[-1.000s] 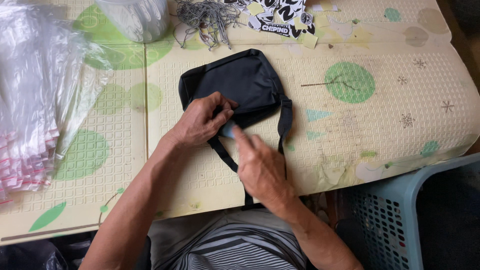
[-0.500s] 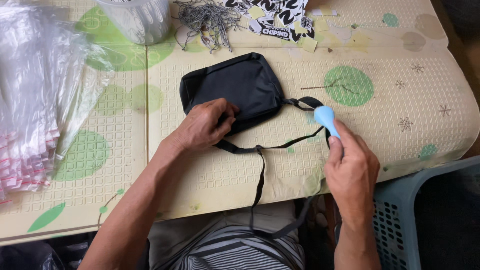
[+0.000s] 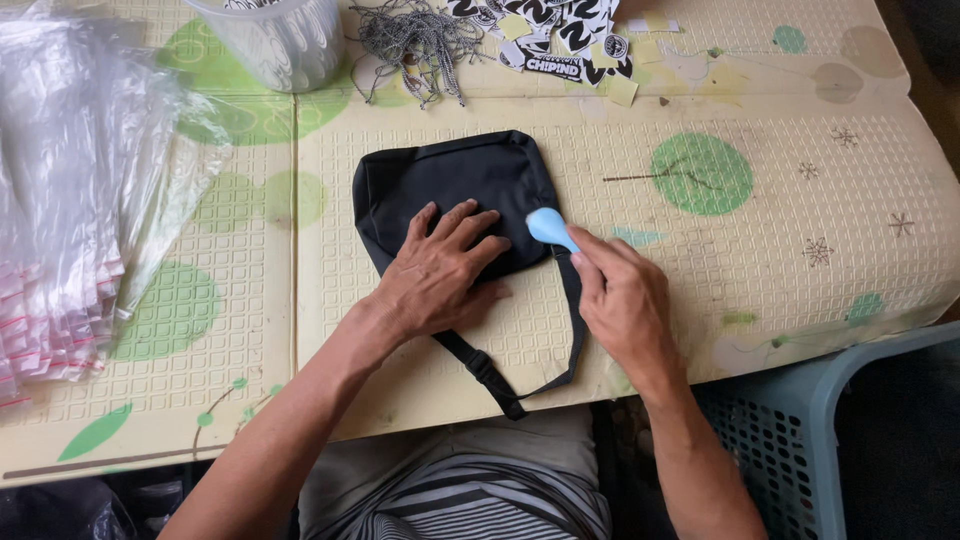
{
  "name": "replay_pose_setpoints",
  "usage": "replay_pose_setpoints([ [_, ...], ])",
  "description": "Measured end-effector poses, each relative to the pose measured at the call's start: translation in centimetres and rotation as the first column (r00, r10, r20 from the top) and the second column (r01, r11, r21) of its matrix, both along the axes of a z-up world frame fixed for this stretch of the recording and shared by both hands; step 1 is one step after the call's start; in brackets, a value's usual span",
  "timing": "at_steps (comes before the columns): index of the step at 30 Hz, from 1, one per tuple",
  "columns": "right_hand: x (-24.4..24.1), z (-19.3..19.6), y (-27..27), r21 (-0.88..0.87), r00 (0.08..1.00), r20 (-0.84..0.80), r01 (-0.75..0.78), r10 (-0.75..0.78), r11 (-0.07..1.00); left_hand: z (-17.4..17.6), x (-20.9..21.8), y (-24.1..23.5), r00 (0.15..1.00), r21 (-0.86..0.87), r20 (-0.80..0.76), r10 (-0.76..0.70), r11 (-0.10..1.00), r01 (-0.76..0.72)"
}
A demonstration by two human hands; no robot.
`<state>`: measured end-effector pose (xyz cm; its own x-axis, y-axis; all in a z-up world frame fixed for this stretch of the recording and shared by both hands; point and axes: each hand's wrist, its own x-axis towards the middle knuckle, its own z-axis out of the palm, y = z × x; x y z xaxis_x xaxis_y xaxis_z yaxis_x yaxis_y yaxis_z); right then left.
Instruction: The person cleans a black shoulder bag using a light blue brush, scrubbing the exterior, sides, and mesh pocket. They then attach a metal chain to the bag's zipper pull and place a small white tag onto the chain.
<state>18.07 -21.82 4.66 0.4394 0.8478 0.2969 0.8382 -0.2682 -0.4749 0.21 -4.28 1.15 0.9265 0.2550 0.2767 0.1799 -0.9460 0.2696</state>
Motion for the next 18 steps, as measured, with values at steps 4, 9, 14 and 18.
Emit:
replay_pose_setpoints([
  [4, 2.0, -1.4, 4.7, -0.06, 0.993, 0.11, 0.058, -0.051, 0.997, 0.2, -0.1, 0.3, 0.999, -0.025, 0.028, -0.035, 0.999, 0.036],
  [9, 3.7, -2.0, 10.9, -0.055, 0.984, 0.175, 0.027, -0.017, 0.998, -0.6, -0.3, 0.5, 0.98, -0.025, 0.18, -0.089, 0.995, 0.095],
  [14, 0.3, -1.5, 14.3, -0.099, 0.982, 0.067, -0.171, 0.178, 0.98, -2.9, 0.1, 0.9, 0.958, -0.012, 0.264, -0.116, 0.992, 0.124],
  [18, -6.9, 0.2, 15.6, 0.135, 0.788, -0.346, -0.496, 0.51, 0.858, -9.5, 0.6, 1.4, 0.987, 0.114, 0.147, -0.06, 0.992, 0.043],
])
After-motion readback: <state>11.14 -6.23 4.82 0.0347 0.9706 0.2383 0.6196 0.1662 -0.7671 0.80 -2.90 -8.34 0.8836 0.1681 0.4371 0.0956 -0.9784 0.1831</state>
